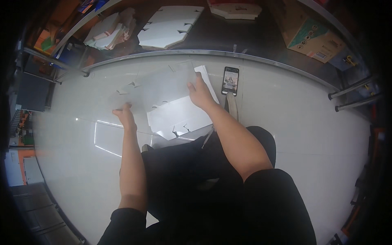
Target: The person sits on the floor and assembles a red and green cardboard box. They fold the flaps and secure the box with a plastic tie. Then, they pick up a stack of white flat-packed boxes and begin folding them into shape.
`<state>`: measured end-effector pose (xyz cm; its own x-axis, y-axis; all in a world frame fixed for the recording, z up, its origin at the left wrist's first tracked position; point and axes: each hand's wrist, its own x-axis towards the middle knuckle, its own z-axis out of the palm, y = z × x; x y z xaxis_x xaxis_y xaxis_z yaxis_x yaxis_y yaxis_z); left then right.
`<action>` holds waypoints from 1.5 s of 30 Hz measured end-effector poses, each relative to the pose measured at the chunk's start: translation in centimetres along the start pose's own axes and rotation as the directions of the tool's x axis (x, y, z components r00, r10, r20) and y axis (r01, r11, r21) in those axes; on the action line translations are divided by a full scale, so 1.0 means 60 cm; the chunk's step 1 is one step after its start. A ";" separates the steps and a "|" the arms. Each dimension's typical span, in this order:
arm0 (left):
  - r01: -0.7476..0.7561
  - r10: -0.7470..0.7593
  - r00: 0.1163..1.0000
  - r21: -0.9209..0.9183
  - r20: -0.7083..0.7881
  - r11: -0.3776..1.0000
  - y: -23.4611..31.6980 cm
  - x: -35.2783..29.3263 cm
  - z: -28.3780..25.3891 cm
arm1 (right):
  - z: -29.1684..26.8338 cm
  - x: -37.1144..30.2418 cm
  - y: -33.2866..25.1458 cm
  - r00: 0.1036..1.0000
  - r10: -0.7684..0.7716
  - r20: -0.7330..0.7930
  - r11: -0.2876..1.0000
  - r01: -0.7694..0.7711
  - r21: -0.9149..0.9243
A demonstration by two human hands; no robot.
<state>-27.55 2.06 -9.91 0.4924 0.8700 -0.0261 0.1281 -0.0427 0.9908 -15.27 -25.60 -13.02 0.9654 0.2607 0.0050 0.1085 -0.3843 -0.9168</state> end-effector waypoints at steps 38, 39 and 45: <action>-0.327 0.373 0.774 -0.182 0.511 0.927 0.190 -0.113 -0.070 | -0.087 -0.047 -0.172 0.942 -0.141 -0.305 0.945 0.219 0.241; -0.350 0.375 0.755 -0.153 0.538 0.924 0.189 -0.121 -0.057 | -0.090 -0.044 -0.171 0.946 -0.091 -0.310 0.961 0.166 0.223; -0.340 0.341 0.788 -0.100 0.514 0.935 0.196 -0.143 -0.030 | -0.074 -0.025 -0.137 0.936 -0.042 -0.349 0.966 0.127 0.226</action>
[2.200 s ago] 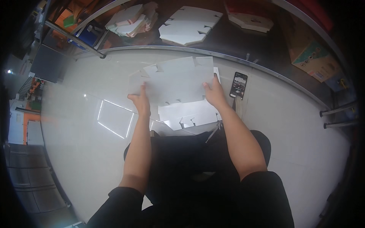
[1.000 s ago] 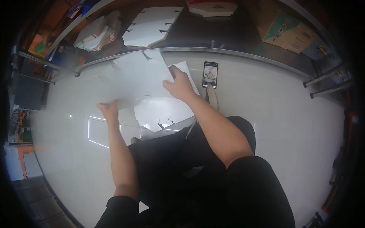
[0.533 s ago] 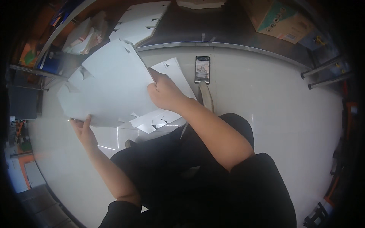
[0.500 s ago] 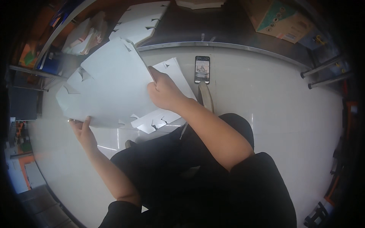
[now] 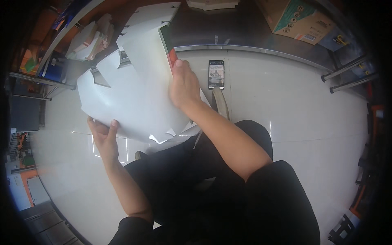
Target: The person sits on the floor and assembles a red and green cardboard box. They fold the flaps and secure the box with a plastic tie. Then, they pick up a stack of white flat-packed boxes and begin folding them into shape.
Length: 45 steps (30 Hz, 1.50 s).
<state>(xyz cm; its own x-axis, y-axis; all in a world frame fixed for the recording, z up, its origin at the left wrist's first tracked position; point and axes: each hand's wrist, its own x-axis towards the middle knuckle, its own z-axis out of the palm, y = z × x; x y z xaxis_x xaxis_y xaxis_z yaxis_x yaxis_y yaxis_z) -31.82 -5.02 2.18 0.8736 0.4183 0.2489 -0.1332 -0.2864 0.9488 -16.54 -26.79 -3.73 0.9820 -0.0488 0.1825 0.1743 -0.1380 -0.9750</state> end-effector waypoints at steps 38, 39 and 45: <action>0.338 -0.364 0.869 -0.135 -0.336 0.931 -0.004 0.001 -0.108 | -0.014 -0.013 -0.055 0.918 0.244 0.313 0.910 -0.328 0.253; 0.339 -0.365 0.874 -0.135 -0.321 0.931 -0.007 0.001 -0.109 | -0.010 -0.014 -0.051 0.909 0.223 0.353 0.918 -0.318 0.237; 0.308 -0.342 0.904 -0.163 -0.257 0.937 -0.012 -0.001 -0.099 | -0.010 -0.014 -0.046 0.931 0.150 0.334 0.985 -0.170 0.031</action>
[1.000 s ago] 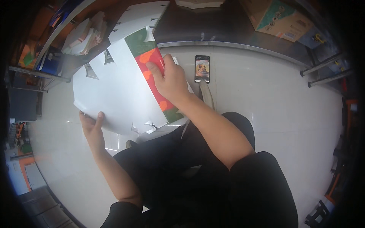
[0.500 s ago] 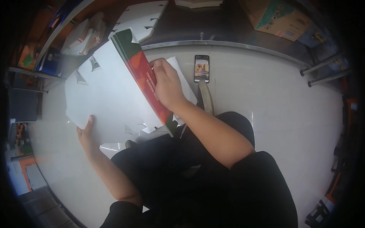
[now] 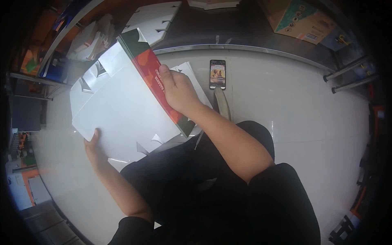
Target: The person sits on the floor and assembles a red and green cardboard box. They fold the flaps and secure the box with a plastic tie. Then, they pick up a stack of white flat-packed boxes and begin folding them into shape.
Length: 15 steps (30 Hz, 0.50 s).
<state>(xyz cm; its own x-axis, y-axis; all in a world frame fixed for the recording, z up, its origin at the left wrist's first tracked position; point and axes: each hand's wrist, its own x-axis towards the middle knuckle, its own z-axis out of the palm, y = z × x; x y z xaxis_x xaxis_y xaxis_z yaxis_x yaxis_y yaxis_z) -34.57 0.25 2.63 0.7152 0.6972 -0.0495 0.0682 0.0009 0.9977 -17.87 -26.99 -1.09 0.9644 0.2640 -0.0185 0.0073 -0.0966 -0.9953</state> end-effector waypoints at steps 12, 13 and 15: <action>-0.063 0.056 0.989 0.048 0.139 0.997 -0.006 0.001 -0.036 | -0.054 0.029 -0.006 0.974 -0.172 0.149 0.869 0.079 0.488; -0.068 0.059 0.987 0.056 0.148 0.996 -0.007 -0.002 -0.037 | -0.065 0.029 0.000 0.966 -0.192 0.173 0.937 0.127 0.327; -0.078 0.065 0.984 0.072 0.163 0.994 -0.008 -0.009 -0.035 | -0.060 0.029 0.011 0.982 -0.042 0.182 0.951 -0.017 0.309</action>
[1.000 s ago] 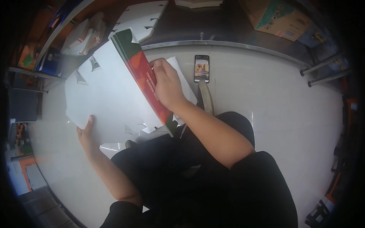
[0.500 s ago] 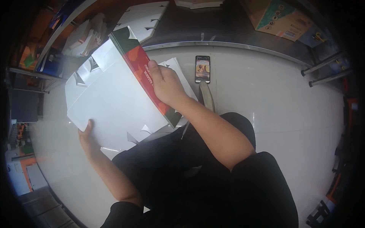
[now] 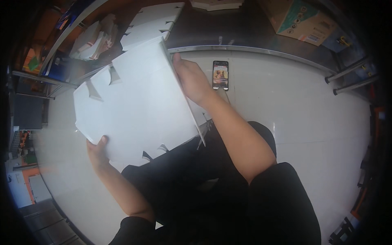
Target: The person sits on the floor and assembles a red and green cardboard box. They fold the flaps and secure the box with a plastic tie. Then, they pick up a stack of white flat-packed boxes and begin folding them into shape.
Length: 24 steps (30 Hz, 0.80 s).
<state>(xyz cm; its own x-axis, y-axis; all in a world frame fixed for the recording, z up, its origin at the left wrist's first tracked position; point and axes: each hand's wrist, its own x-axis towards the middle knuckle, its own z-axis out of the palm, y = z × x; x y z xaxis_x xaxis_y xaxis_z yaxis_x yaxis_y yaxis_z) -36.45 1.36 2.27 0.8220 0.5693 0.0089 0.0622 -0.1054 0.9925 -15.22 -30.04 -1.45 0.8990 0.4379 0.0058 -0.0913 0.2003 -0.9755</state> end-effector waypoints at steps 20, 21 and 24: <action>-0.092 0.102 0.981 0.066 -0.165 0.994 -0.096 0.055 0.116 | 0.018 0.025 0.074 0.959 0.058 -0.276 0.933 0.046 0.357; -0.110 0.110 0.976 0.011 -0.190 0.994 -0.116 0.055 0.142 | 0.018 0.034 0.099 0.952 0.065 -0.298 0.910 0.066 0.410; -0.058 0.047 0.976 -0.044 -0.212 0.997 -0.156 0.073 0.164 | 0.032 0.040 0.115 0.906 0.034 -0.422 0.989 0.030 0.142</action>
<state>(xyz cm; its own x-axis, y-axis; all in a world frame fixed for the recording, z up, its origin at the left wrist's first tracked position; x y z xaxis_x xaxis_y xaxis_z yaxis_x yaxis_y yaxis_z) -27.88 -3.17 -8.20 0.6854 0.7237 0.0812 -0.0102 -0.1020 0.9947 -14.52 -25.93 -7.72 0.9921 0.0334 -0.1205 -0.1247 0.3358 -0.9336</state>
